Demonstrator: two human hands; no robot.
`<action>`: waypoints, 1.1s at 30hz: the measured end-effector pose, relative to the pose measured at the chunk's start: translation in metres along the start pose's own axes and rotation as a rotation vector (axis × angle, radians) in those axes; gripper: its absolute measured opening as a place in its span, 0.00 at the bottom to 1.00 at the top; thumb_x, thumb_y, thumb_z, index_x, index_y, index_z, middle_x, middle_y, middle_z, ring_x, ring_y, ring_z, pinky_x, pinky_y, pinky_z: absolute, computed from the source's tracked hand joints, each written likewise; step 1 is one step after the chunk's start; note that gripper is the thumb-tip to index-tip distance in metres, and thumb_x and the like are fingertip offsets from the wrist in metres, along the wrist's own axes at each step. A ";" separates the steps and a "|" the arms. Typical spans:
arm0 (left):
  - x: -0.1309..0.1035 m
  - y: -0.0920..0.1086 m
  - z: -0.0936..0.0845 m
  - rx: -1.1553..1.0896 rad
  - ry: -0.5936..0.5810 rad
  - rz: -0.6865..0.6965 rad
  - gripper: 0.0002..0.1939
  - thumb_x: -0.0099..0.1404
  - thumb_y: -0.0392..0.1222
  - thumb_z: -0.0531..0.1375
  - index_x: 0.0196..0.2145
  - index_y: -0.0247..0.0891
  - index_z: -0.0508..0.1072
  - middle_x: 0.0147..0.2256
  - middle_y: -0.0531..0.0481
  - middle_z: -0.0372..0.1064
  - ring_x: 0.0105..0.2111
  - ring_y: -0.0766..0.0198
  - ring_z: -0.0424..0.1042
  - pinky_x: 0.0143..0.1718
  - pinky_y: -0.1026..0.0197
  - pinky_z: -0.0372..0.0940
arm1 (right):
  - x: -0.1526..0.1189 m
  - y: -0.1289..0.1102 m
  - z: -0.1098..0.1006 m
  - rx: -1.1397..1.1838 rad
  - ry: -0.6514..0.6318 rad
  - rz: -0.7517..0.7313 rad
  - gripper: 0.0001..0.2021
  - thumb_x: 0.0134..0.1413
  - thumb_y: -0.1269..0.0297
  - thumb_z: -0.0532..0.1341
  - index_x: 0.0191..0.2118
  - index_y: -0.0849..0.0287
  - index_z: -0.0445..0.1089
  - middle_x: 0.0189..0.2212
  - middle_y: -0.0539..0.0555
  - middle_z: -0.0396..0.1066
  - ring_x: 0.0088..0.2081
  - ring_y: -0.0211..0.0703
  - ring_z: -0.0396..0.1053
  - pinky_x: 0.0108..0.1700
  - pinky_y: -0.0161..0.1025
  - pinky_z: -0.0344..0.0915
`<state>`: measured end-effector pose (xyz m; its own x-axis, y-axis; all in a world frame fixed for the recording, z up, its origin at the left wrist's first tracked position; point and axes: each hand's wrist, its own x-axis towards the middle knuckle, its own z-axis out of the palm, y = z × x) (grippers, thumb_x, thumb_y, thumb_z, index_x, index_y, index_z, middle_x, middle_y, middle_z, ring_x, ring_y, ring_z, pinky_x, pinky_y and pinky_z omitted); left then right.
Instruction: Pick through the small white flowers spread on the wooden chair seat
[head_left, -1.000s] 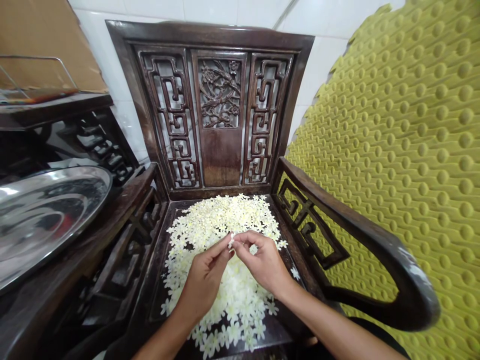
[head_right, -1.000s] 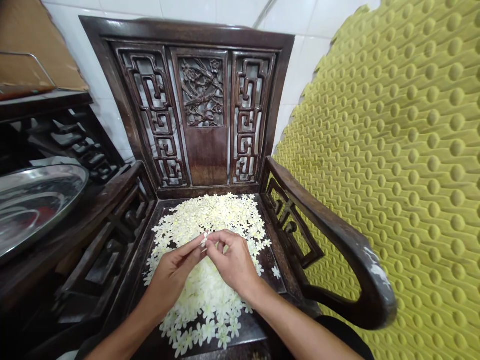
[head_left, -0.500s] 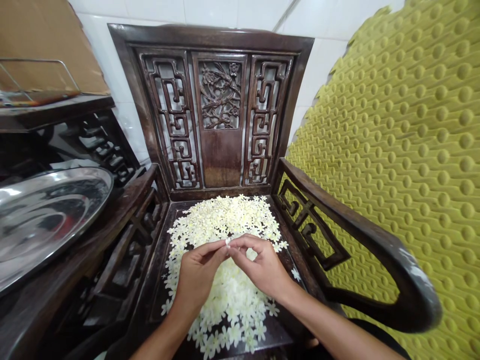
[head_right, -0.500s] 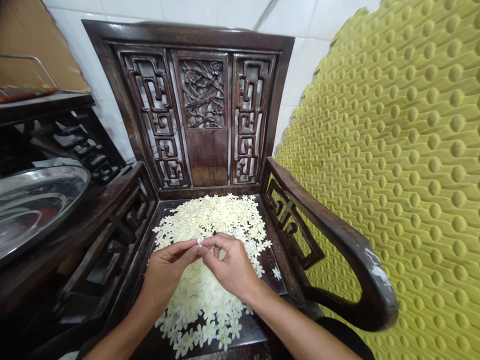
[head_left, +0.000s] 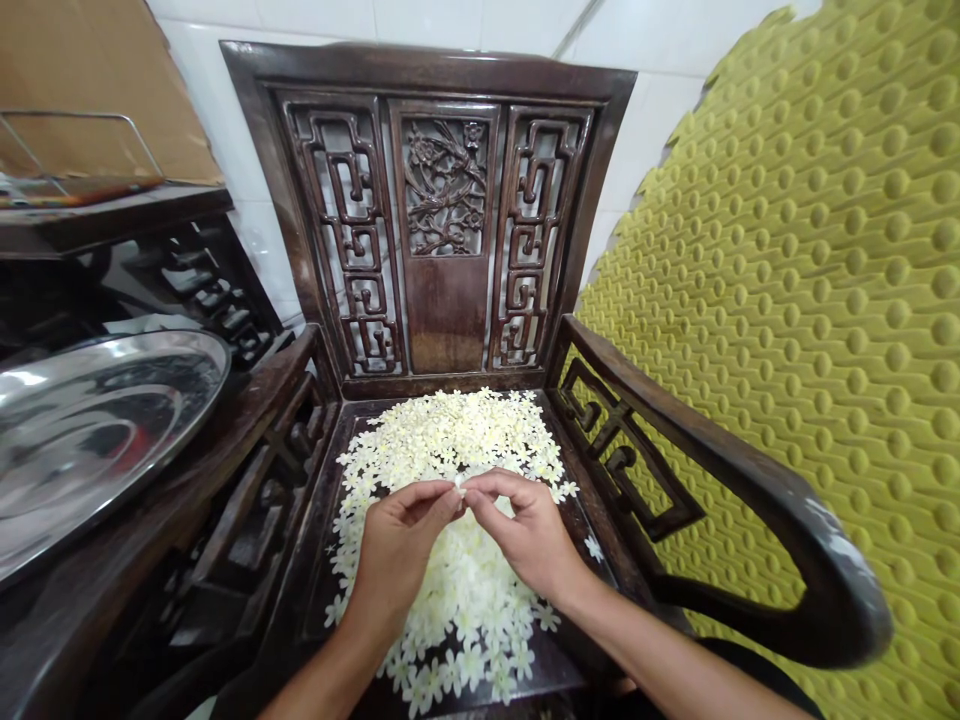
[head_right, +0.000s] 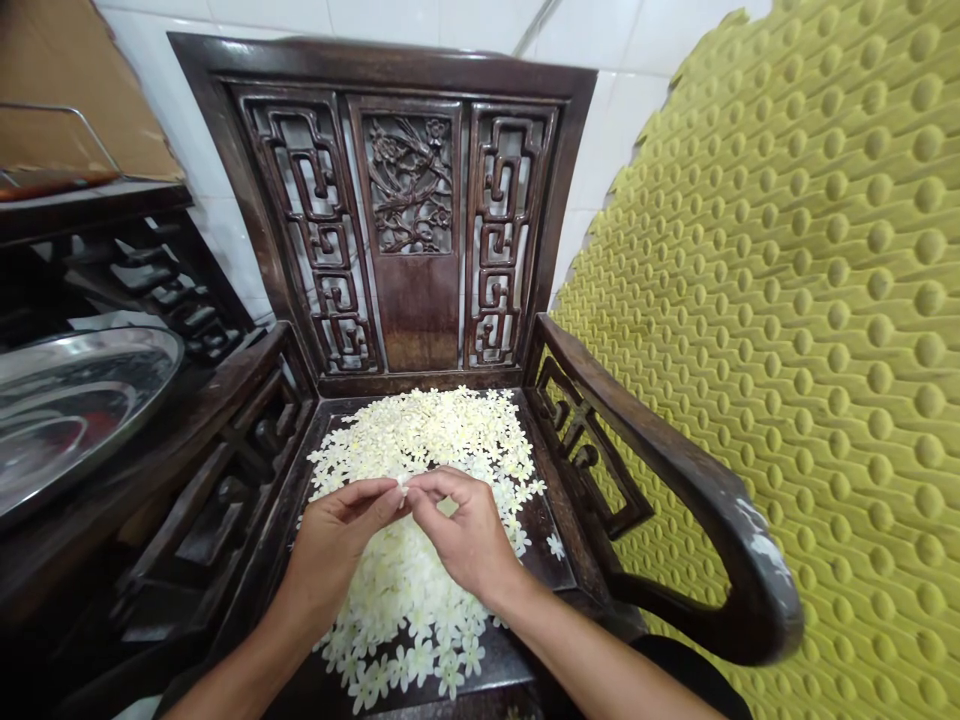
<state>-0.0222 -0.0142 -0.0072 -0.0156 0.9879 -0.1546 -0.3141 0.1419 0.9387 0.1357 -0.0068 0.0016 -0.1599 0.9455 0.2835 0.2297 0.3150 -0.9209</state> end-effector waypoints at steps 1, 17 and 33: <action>0.000 0.001 0.000 0.003 -0.004 -0.012 0.13 0.53 0.44 0.72 0.34 0.35 0.81 0.35 0.45 0.81 0.38 0.57 0.79 0.46 0.57 0.73 | 0.000 0.000 0.000 -0.001 -0.003 -0.010 0.08 0.62 0.66 0.62 0.40 0.55 0.80 0.33 0.53 0.78 0.37 0.43 0.74 0.42 0.40 0.69; 0.007 0.002 -0.008 0.470 0.003 0.326 0.05 0.60 0.42 0.66 0.31 0.39 0.78 0.30 0.51 0.77 0.33 0.60 0.75 0.37 0.63 0.68 | 0.005 -0.003 -0.003 0.014 -0.049 0.086 0.07 0.59 0.60 0.64 0.34 0.57 0.78 0.30 0.50 0.76 0.33 0.41 0.70 0.39 0.38 0.66; 0.004 0.008 -0.007 0.611 -0.083 0.413 0.07 0.65 0.40 0.62 0.29 0.39 0.76 0.29 0.52 0.75 0.32 0.61 0.73 0.37 0.63 0.65 | -0.001 -0.007 -0.005 -0.193 -0.002 -0.093 0.03 0.61 0.65 0.63 0.38 0.55 0.74 0.33 0.51 0.73 0.38 0.44 0.71 0.44 0.41 0.65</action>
<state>-0.0314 -0.0095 -0.0020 0.0610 0.9664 0.2498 0.2859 -0.2567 0.9232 0.1393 -0.0094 0.0092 -0.1912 0.9116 0.3638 0.3931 0.4108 -0.8227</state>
